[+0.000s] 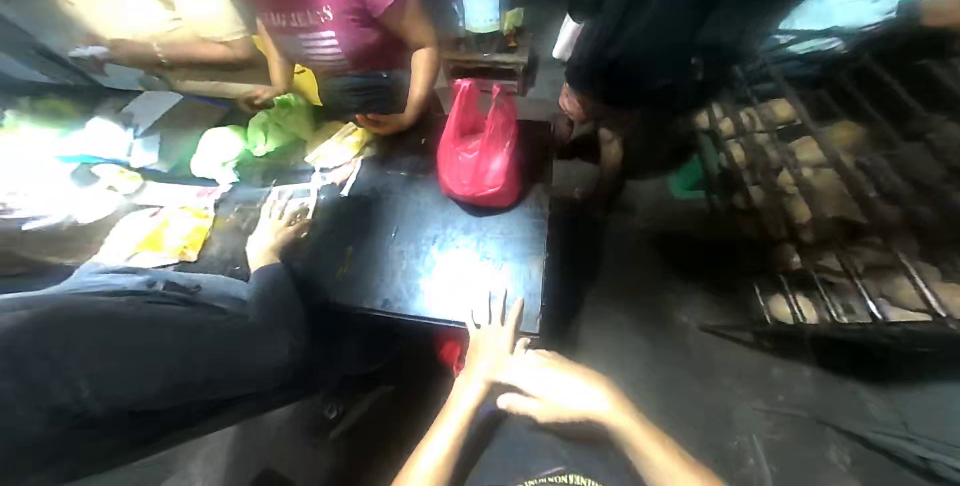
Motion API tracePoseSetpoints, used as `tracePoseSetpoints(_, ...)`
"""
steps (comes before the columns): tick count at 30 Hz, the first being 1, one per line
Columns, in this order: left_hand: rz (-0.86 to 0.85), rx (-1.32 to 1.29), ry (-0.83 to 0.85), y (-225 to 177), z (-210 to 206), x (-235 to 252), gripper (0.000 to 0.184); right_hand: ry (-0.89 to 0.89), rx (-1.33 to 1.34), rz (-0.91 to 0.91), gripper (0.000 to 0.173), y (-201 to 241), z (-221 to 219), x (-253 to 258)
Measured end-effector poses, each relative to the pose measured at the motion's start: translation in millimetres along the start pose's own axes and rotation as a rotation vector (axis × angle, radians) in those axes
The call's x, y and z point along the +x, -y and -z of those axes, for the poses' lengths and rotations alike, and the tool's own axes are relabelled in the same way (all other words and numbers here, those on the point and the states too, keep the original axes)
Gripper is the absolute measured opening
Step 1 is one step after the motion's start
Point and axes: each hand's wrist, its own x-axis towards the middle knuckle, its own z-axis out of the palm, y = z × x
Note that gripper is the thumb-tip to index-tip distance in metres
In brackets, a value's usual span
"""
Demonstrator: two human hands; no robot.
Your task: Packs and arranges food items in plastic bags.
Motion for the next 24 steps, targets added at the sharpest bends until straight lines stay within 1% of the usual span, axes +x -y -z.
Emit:
tracePoseSetpoints(3, -0.007, 0.070, -0.108, -5.0, -6.6, 0.2, 0.070, 0.062, 0.010, 0.122, 0.041, -8.9, -15.3, 1.5)
tracePoseSetpoints(6, 0.007, 0.108, -0.135, -6.0, -6.6, -0.6, 0.069, 0.073, 0.028, 0.193, 0.042, -17.3, -14.5, 3.5)
tracePoseSetpoints(10, 0.068, 0.084, -0.021, -14.1, -2.7, 2.9, 0.071, 0.042, 0.128, 0.261, 0.041, -23.4, 0.4, 5.9)
tracePoseSetpoints(12, 0.098, 0.043, 0.073, -13.1, 2.1, 2.2, 0.073, 0.055, 0.170, 0.280, 0.042, -18.5, 7.9, 10.7)
tracePoseSetpoints(13, 0.094, 0.025, 0.081, -9.8, -0.8, 1.8, 0.073, 0.074, 0.184, 0.277, 0.042, -15.3, 12.3, 13.8)
tracePoseSetpoints(14, 0.073, -0.007, 0.031, -3.1, -12.4, -0.5, 0.072, 0.077, 0.195, 0.275, 0.043, -13.0, 14.6, 17.5)
tracePoseSetpoints(16, -0.018, -0.192, -0.256, 20.5, -68.1, -7.9, 0.061, 0.049, 0.201, 0.285, 0.042, -9.4, 13.8, 26.3)
tracePoseSetpoints(17, -0.045, -0.235, -0.340, 25.2, -84.6, -4.6, 0.058, 0.041, 0.184, 0.287, 0.042, -6.8, 12.3, 30.5)
tracePoseSetpoints(19, 0.011, -0.069, -0.095, 13.7, -48.0, 3.0, 0.068, 0.044, 0.121, 0.292, 0.043, -1.0, 9.5, 37.1)
tracePoseSetpoints(20, 0.023, -0.060, -0.061, 8.8, -34.7, 4.8, 0.070, 0.053, 0.099, 0.290, 0.043, 2.2, 8.4, 39.6)
tracePoseSetpoints(22, 0.023, -0.150, 0.012, 0.3, -8.0, -1.3, 0.069, 0.089, 0.085, 0.278, 0.043, 8.3, 1.9, 42.5)
tracePoseSetpoints(24, 0.002, -0.153, -0.021, 1.1, -5.3, -2.6, 0.067, 0.142, 0.040, 0.260, 0.044, 8.8, -7.6, 47.3)
